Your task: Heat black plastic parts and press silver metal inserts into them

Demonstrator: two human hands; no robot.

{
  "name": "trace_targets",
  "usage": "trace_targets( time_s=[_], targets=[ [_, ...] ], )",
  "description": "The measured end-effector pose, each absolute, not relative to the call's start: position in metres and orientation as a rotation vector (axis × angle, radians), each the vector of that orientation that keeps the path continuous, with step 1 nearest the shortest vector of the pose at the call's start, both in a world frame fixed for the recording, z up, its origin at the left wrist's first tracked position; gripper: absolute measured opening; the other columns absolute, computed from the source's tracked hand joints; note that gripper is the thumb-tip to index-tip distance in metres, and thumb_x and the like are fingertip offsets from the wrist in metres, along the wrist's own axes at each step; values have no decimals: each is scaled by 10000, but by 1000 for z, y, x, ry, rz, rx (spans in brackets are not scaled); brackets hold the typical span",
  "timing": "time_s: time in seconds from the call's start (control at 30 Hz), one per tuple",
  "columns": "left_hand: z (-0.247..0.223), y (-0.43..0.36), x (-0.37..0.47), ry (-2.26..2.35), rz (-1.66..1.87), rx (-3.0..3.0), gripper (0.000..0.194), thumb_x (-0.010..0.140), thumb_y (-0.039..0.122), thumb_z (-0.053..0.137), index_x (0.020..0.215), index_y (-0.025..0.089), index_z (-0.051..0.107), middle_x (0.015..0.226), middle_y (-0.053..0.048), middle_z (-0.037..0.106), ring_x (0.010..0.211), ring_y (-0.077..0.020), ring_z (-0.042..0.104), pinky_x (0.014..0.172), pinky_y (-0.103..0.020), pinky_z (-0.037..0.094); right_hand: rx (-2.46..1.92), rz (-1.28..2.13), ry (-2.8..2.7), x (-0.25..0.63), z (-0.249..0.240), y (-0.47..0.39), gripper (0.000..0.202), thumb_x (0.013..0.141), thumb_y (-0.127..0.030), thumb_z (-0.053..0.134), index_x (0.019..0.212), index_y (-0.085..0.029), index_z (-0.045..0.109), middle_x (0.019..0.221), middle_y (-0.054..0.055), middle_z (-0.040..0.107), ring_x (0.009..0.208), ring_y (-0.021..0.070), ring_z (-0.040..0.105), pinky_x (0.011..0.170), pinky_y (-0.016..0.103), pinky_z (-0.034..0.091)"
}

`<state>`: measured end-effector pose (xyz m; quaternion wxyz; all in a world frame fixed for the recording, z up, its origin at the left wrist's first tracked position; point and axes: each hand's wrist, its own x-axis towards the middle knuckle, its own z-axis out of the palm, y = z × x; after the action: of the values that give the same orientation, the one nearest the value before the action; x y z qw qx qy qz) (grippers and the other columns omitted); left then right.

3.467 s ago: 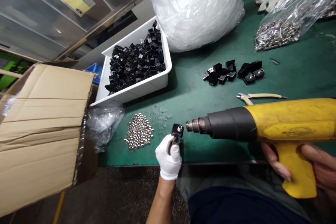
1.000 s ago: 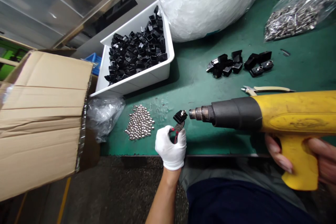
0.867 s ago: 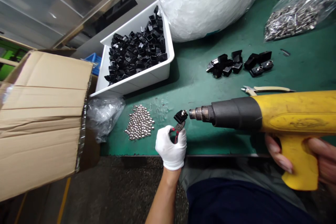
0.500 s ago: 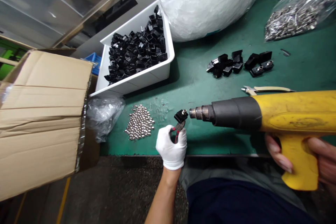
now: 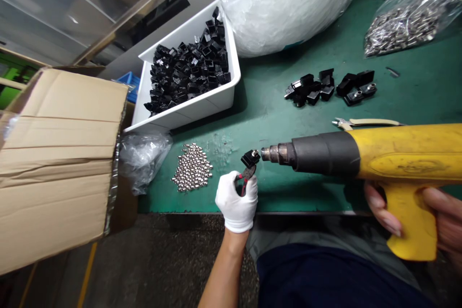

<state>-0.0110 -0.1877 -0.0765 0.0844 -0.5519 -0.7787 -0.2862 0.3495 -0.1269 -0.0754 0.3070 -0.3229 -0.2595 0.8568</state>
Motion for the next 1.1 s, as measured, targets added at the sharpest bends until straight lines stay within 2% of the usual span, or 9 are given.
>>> trace_targets(
  time_s=[0.93, 1.1],
  targets=[
    [-76, -187, -8, -2373, -857, -1615, 325, 882, 509, 608, 933, 188, 617, 811, -24, 586, 754, -174, 597, 740, -283, 477, -801, 2262, -720, 350, -80, -122, 483, 952, -510, 390, 1338, -244, 505, 1006, 154, 594, 621, 242, 584, 529, 360, 521],
    [-69, -186, -8, -2467, -954, -1591, 351, 895, 516, 589, 956, 178, 664, 840, -51, 648, 769, -184, 624, 753, -298, 487, -778, 2291, -700, 347, -76, -123, 482, 939, -514, 424, 1333, -252, 517, 1002, 156, 600, 621, 248, 590, 522, 366, 525]
  ],
)
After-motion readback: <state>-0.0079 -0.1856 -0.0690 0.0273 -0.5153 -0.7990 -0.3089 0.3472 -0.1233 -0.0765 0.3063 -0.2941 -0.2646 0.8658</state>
